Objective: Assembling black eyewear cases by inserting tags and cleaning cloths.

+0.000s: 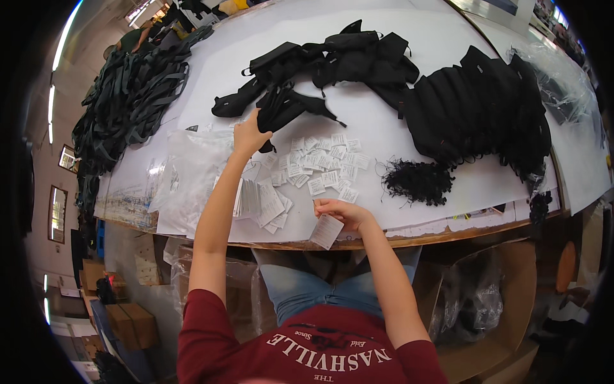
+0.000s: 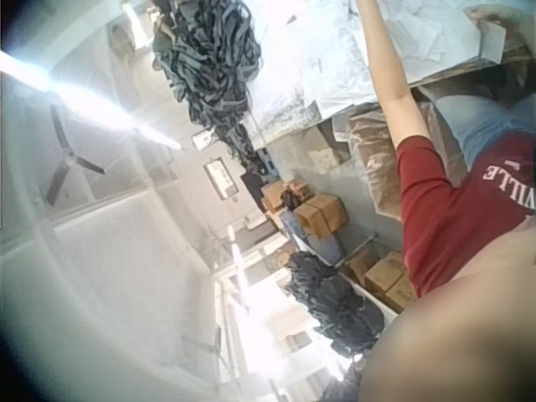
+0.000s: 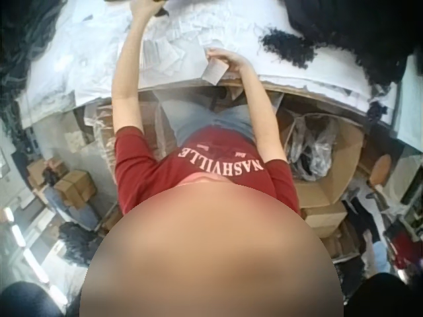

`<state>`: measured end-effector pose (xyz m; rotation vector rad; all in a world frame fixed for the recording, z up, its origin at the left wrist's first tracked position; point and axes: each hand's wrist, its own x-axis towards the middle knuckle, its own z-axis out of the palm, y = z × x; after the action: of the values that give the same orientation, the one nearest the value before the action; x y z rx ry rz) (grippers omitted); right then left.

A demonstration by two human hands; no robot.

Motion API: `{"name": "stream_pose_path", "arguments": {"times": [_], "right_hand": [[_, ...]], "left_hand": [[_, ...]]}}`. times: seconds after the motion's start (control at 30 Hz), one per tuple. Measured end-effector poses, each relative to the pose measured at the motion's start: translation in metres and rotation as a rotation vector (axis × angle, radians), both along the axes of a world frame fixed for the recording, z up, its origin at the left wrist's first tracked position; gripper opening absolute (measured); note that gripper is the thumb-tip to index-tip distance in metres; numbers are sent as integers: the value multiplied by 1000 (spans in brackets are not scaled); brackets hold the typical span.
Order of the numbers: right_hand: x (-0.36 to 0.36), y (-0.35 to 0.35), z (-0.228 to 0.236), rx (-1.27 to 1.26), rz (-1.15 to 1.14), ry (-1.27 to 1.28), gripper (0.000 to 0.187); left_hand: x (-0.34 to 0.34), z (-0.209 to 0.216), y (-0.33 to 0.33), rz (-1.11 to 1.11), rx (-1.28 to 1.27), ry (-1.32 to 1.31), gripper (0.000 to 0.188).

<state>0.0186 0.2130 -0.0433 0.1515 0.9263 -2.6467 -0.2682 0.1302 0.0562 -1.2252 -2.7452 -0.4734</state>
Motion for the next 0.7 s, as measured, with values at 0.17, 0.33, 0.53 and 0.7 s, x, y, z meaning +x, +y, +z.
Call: {"name": "stream_pose_path", "arguments": {"times": [0.17,0.33,0.53,0.7], "right_hand": [[1,4,6,106,42,85,17],[2,-2,14,243,39,181,20],[75,-36,11,215,363,163,15],[126,-52,30,259,368,145,16]], "left_hand": [[75,44,-9,-591,126,217,63],[112,14,-13,-820,-35,266,60],[182,-1,-2,-905,256,-122,43],[203,-17,48,-883,373,-132,38]]}}
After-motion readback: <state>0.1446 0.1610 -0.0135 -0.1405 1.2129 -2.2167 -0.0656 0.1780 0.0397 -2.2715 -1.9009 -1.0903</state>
